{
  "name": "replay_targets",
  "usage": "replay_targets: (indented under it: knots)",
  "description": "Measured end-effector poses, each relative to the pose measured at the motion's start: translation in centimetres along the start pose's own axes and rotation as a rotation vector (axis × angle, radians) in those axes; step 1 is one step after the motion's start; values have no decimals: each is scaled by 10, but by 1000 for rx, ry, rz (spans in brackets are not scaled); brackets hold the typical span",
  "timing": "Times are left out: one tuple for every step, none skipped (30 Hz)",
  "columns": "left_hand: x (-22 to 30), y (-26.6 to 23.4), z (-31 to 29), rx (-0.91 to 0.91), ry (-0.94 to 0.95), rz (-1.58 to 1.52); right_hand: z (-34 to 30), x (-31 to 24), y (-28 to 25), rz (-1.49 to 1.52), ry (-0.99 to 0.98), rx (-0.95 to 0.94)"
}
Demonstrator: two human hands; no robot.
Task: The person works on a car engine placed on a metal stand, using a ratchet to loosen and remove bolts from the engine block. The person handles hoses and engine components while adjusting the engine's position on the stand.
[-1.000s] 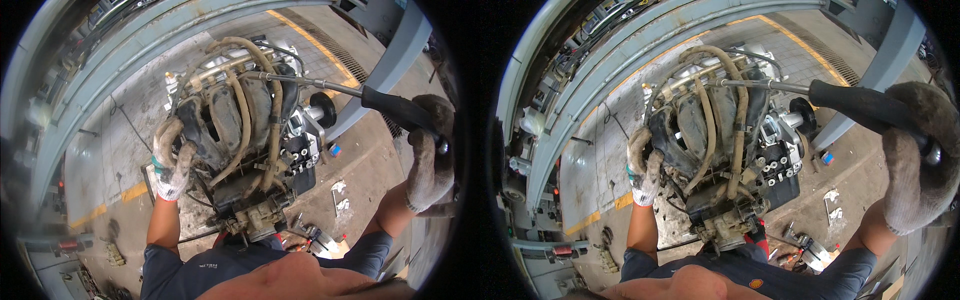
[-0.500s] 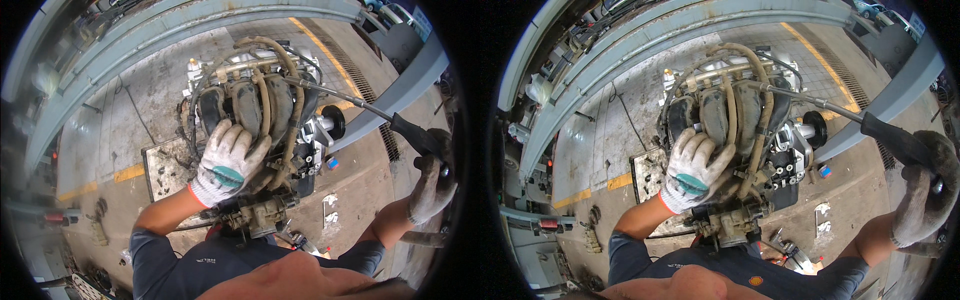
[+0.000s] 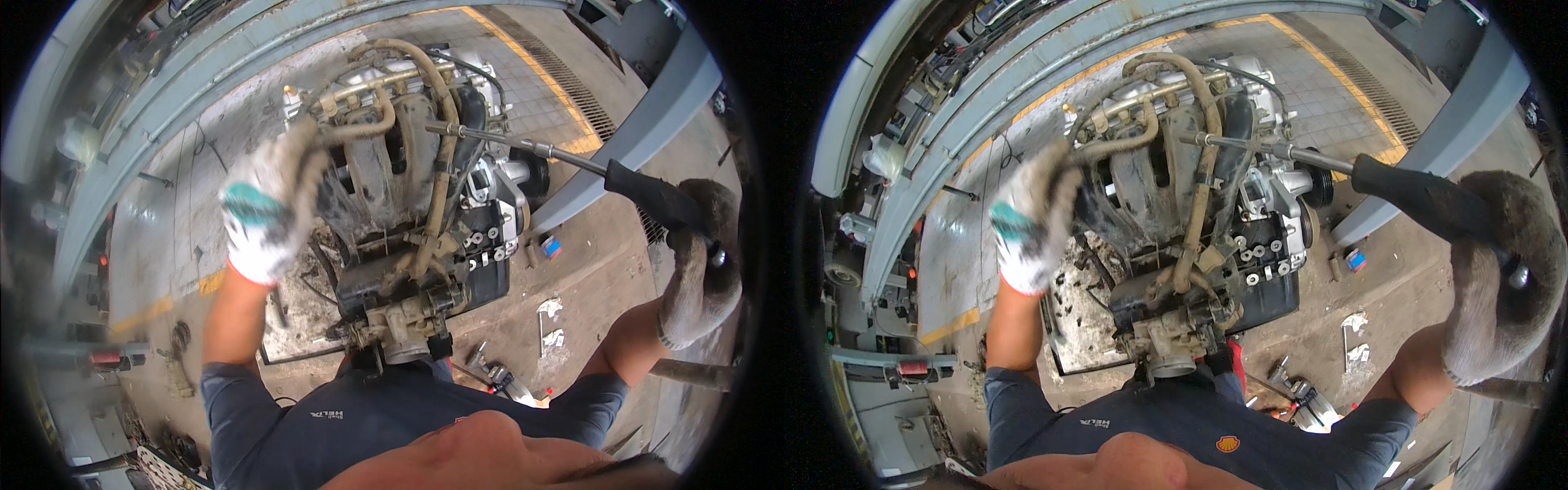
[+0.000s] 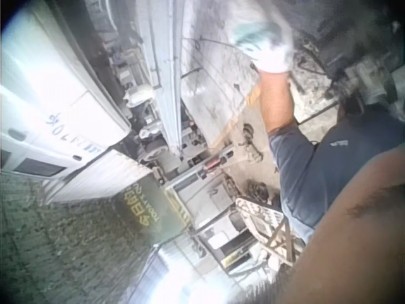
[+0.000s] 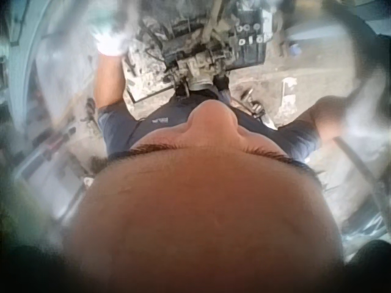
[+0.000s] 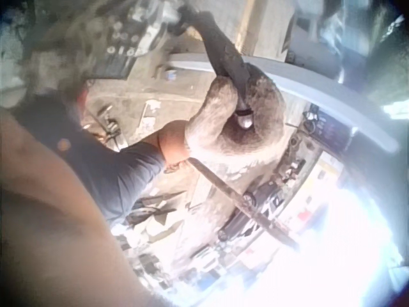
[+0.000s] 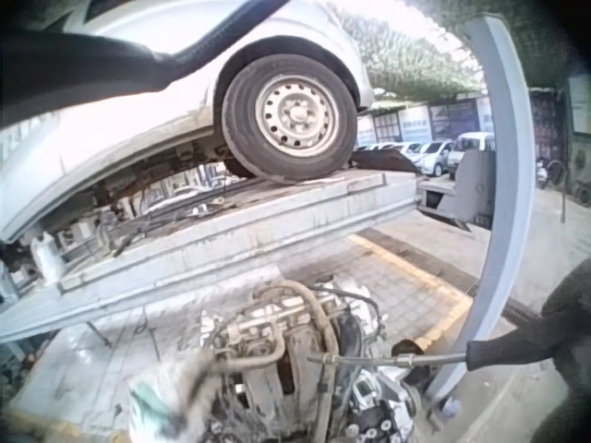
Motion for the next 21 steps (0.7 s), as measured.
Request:
replay_targets:
  knots:
    - [-10,1,6,-11,6,37,0,-1,-1,38,-23,-44]
    - [-18,0,12,-20,8,83,3,-6,3,87,-94,-55]
    - [-27,5,15,-50,-6,77,6,-14,9,136,-164,-66]
    - [-38,8,14,-48,8,85,10,-26,16,188,-241,-77]
    - [-49,13,11,-48,27,88,13,-34,21,265,-219,-136]
    - [-53,14,8,-47,47,90,15,-44,28,252,-251,-161]
    - [-54,17,8,-96,-4,74,17,-53,34,228,-278,-180]
    - [-55,18,7,-121,-12,49,18,-58,39,205,-305,-199]
    - [-58,20,5,-146,-20,26,20,-60,42,151,-336,-215]
    - [-63,21,3,-166,-27,6,22,-64,45,98,-372,-226]
    - [-69,26,0,-139,-12,-7,25,-72,49,66,-380,-255]
    - [-71,29,-1,-110,2,13,27,-78,52,36,-393,-270]
    - [-72,33,-3,-77,11,21,30,-83,56,8,-410,-288]
    - [-72,35,-3,-45,20,31,33,-89,60,-19,-430,-302]
    - [-72,35,-3,-53,3,64,34,-94,62,-29,-424,-311]
    - [-72,37,-2,-88,-45,34,36,-99,65,-35,-428,-324]
    - [-72,38,-1,-123,-92,4,38,-103,67,-41,-434,-336]
    - [-74,41,-2,-159,-140,-27,42,-108,68,-41,-452,-347]
    - [-78,44,-2,-167,-175,-116,43,-114,70,-41,-456,-351]
    - [-78,46,-1,-178,-189,-129,45,-119,72,-41,-460,-355]
    - [-78,47,0,-189,-203,-142,46,-124,74,-42,-448,-351]
Point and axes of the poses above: each hand's wrist, its own z-axis towards the middle knuckle, its own y-axis out of the palm, x = y × z, the point moved 5 cm from there along z, towards the middle knuckle, and after that the axes turned 6 degrees about -x, right-handed, at the moved point
